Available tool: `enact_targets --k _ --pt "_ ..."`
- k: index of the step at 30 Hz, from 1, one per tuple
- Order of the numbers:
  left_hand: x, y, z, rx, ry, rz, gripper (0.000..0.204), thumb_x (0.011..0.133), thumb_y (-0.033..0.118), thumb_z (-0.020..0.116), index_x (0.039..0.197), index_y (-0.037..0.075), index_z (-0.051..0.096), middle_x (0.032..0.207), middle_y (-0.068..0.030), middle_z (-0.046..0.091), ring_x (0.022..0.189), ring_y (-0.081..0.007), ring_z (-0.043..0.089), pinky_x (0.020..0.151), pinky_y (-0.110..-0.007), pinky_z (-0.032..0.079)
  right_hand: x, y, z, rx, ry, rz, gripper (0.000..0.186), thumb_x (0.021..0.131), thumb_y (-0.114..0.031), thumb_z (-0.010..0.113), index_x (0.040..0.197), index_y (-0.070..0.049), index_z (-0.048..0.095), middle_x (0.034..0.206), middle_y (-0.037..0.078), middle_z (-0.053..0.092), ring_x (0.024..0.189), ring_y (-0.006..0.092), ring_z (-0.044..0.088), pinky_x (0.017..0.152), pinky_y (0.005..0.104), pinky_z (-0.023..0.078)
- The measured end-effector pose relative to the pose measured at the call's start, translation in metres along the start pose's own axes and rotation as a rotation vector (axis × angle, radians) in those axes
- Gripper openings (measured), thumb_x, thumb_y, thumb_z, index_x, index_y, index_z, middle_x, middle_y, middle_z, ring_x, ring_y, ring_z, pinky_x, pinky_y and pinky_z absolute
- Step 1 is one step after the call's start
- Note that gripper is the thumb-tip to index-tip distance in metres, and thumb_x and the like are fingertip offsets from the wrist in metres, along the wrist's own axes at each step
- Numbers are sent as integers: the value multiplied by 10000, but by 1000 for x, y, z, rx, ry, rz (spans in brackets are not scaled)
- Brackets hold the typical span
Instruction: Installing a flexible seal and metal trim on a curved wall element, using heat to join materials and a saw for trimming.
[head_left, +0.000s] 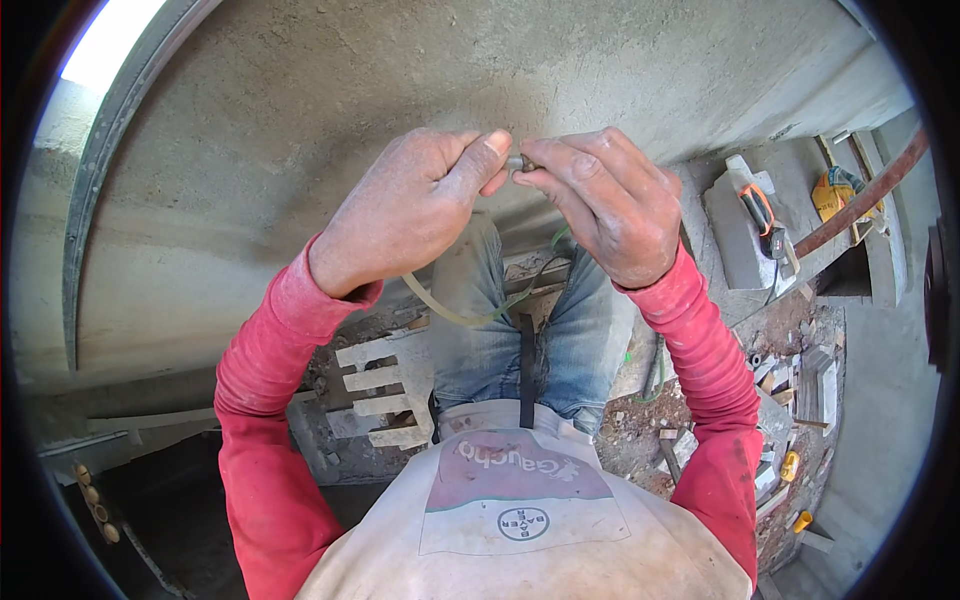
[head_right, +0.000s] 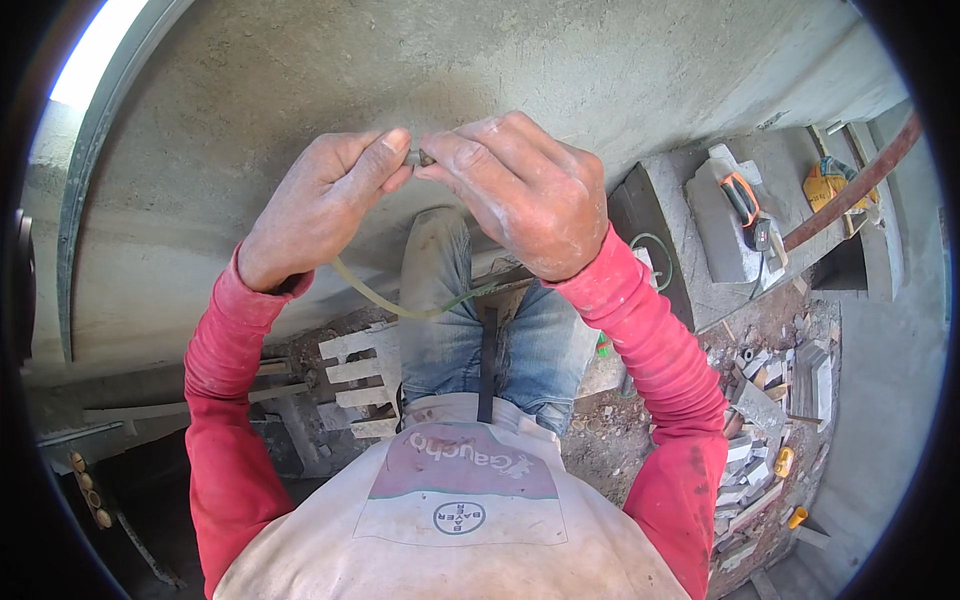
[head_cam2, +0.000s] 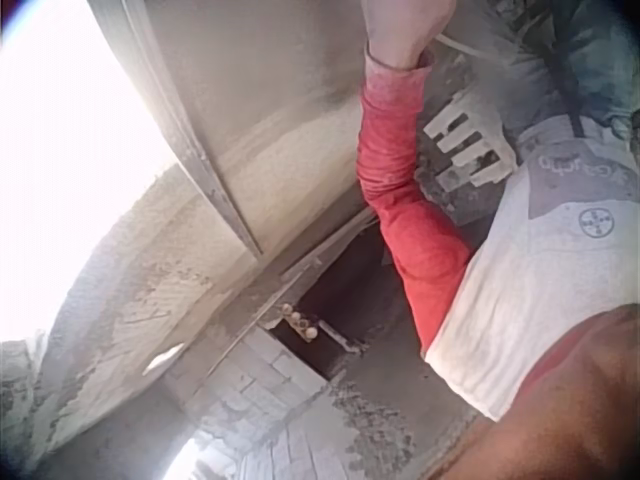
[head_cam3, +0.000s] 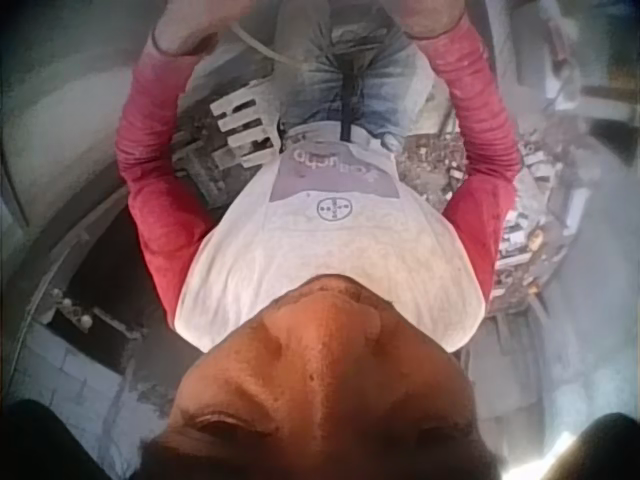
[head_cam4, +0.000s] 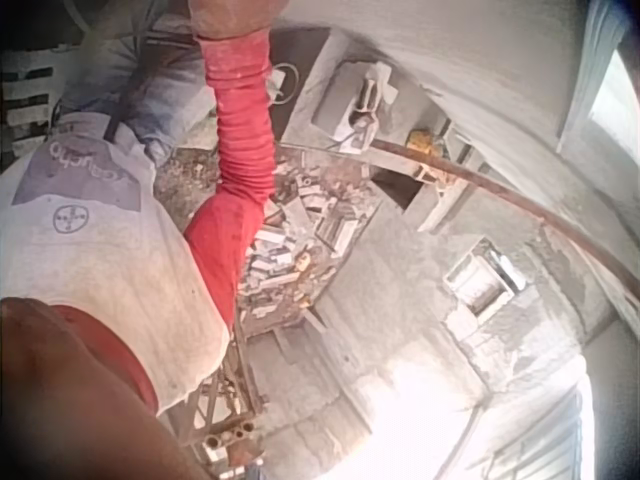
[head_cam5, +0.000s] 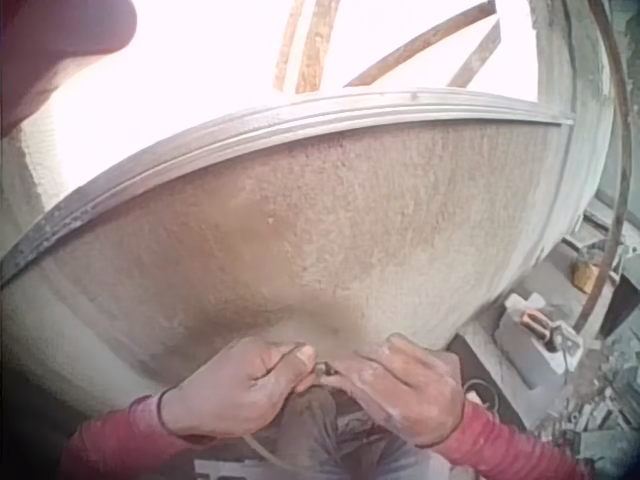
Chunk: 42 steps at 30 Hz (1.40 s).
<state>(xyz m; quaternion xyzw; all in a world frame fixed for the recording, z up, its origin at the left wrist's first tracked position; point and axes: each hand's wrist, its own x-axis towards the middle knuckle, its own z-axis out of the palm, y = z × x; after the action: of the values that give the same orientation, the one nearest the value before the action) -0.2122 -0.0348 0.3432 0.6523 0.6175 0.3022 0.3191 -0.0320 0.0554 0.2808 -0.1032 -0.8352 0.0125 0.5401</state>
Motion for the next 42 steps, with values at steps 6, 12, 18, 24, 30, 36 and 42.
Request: enact_targets --k 6,12,18,24,30,36,42 --pt "-12 12 12 248 129 64 364 1023 263 447 806 3 581 649 -228 535 606 -391 562 564 -457 419 -4 -9 -6 -102 -61 -37 231 729 -156 782 906 -84 651 764 16 573 627 168 584 503 299 484" --pt "-25 3 27 529 173 180 219 982 190 547 821 42 536 622 -160 570 559 -370 597 462 -446 429 -15 -28 -8 19 -182 162 211 765 -171 772 897 -70 643 742 48 537 614 219 591 489 325 471" --pt "-43 -17 42 472 115 292 186 986 194 538 858 58 529 642 -136 596 560 -346 610 477 -429 453 -25 -37 -24 414 -502 400 247 820 -186 753 989 -36 654 804 119 614 650 314 613 568 388 498" --pt "-57 -14 45 241 19 111 194 1008 180 503 905 23 549 677 -161 578 603 -368 606 547 -394 459 -24 -59 -39 537 -493 669 238 847 -152 740 1009 -8 641 871 151 655 718 336 648 633 360 515" --pt "-61 -33 50 97 70 221 192 1021 170 482 973 3 563 788 -134 665 688 -313 660 634 -359 506 -43 -53 -32 519 -467 647 247 834 -89 730 1036 4 622 897 141 662 770 314 646 677 363 515" --pt "-64 -41 50 133 -7 142 159 1005 148 523 991 0 581 814 -126 658 680 -311 656 618 -353 501 -60 -58 -19 295 -381 397 264 803 -66 744 1020 12 615 863 109 638 702 274 612 617 362 512" --pt "-67 -41 63 219 128 243 90 872 79 660 924 55 591 809 -116 632 677 -319 646 543 -399 482 -72 -68 -22 162 -390 313 276 785 -83 763 990 22 610 822 96 616 660 260 596 551 353 501"
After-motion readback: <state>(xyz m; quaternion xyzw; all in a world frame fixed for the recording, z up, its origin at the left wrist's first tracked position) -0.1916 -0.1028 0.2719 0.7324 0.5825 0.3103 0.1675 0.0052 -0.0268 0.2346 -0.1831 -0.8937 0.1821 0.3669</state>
